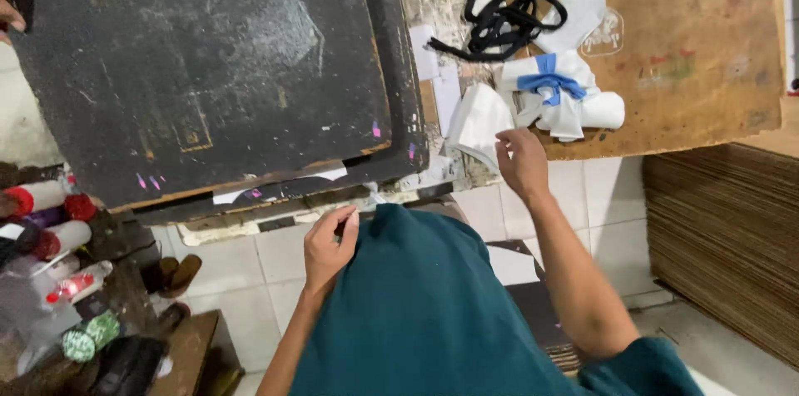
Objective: Preparing and aligning white fabric cutouts on a board and bundling materials
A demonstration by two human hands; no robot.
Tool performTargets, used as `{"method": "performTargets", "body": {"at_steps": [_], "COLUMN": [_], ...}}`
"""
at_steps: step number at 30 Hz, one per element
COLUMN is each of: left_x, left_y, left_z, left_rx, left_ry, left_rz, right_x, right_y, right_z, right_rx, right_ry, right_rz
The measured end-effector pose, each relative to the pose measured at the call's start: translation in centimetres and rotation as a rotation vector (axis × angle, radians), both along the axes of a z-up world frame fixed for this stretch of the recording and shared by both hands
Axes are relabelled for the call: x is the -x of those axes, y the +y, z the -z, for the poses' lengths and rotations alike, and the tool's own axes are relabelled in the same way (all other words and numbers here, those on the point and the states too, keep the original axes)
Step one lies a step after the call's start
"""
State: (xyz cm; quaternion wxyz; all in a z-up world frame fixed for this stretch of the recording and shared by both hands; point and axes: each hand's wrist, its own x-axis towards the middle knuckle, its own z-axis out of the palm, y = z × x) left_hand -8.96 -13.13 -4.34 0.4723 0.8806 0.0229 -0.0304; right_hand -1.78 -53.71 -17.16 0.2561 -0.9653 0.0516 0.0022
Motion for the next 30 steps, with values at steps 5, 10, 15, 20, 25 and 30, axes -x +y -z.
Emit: {"method": "performTargets", "body": {"at_steps": [5,10,15,20,25,30], "left_x": [0.1,-0.4,0.1,1.2,2.1,1.0], "left_y": [-2.0,-2.4,-1.8,-1.3,-1.9,-3.6], "left_z": [-1.7,-4.3,-5.3,-3.5,-1.3,-2.7], "left_rx": [-0.03,-0.039,0.009,0.013,-0.017,0.116], "left_ry": [0.018,-0.033,-0.025,0.117,0.361,0.464], "left_rz": [-0.074,-0.137,-0.283,-0.314,-0.253,-0.03], "right_x": [-1.5,-1.6,-2.1,-4.1,-4.6,-5.3], "right_y": [-1.3,-1.8,-2.1,-3.0,-4.5,-2.0], "right_z": [0.7,4.1,4.0,1.7,-1.3,-10.9], "right_rx": [0.104,0.103,0.159,-0.135,-0.261,-0.849], "right_ry": [0.106,0.061,0.064,0.21,0.431,0.27], "right_rz": [-0.233,-0.307,-0.385,-0.32,-0.062,0.017]}}
